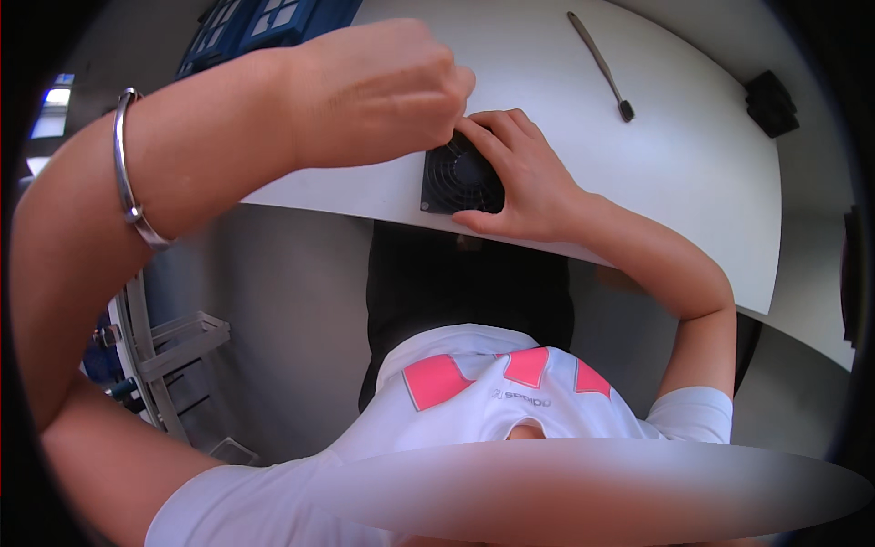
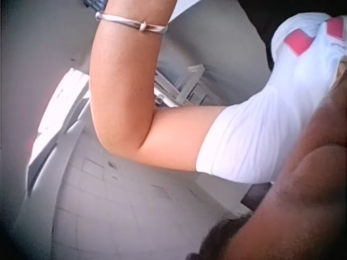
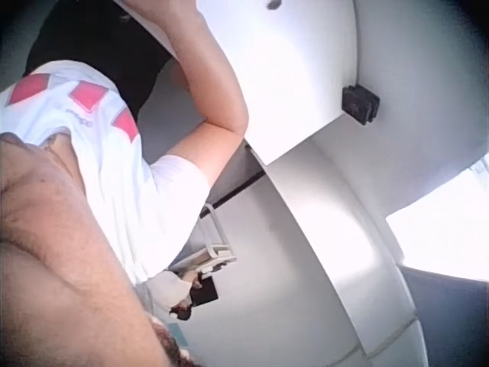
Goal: Unscrew and clean a computer cooling fan using a screwdriver and brush.
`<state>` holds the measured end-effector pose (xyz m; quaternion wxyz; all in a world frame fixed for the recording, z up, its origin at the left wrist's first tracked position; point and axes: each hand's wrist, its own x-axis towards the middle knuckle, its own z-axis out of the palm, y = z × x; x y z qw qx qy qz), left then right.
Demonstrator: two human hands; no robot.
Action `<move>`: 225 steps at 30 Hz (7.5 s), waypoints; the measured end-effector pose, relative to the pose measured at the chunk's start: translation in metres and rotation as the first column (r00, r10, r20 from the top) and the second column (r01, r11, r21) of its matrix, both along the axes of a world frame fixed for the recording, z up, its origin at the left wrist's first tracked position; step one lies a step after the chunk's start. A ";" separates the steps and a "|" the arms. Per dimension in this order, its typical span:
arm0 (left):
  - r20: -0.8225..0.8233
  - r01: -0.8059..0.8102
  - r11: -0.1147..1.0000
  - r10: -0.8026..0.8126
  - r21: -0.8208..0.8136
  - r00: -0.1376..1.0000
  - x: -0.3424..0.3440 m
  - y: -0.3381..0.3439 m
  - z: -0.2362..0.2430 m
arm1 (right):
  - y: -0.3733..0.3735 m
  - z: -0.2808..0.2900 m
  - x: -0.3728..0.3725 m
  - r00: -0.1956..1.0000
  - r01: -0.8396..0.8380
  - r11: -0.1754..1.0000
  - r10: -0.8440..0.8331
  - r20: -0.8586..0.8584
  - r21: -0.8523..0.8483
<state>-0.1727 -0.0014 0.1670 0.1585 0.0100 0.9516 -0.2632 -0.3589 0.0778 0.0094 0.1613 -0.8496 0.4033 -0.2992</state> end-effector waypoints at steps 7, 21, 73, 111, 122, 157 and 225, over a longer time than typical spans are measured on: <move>0.202 -0.484 0.861 0.452 0.155 0.869 -0.022 -0.014 0.022 | 0.003 0.002 0.001 1.000 0.009 1.000 -0.009 -0.025 -0.010; 0.171 -0.335 0.928 0.307 0.165 0.936 -0.022 -0.015 0.017 | 0.007 0.002 0.001 0.997 0.045 0.999 -0.046 -0.064 -0.021; 0.577 -0.709 0.695 0.532 0.122 0.620 -0.045 -0.003 0.016 | 0.015 0.005 -0.007 0.957 -0.143 0.989 0.128 -0.262 -0.039; 0.255 -0.488 0.847 0.434 0.212 0.864 -0.045 0.002 0.008 | 0.015 0.005 -0.008 0.967 -0.075 0.992 0.046 -0.249 -0.105; 0.251 -0.494 0.837 0.438 0.236 0.863 -0.041 0.000 0.013 | 0.011 0.007 -0.009 0.968 -0.092 0.989 0.062 -0.242 -0.113; 0.173 -0.420 0.880 0.388 0.223 0.905 -0.045 0.006 0.015 | 0.012 0.009 -0.007 0.976 -0.038 0.993 0.013 -0.218 -0.111; 0.460 -0.693 0.689 0.554 0.214 0.694 -0.026 0.005 0.021 | -0.003 0.000 -0.016 0.999 0.028 0.999 -0.029 -0.043 -0.017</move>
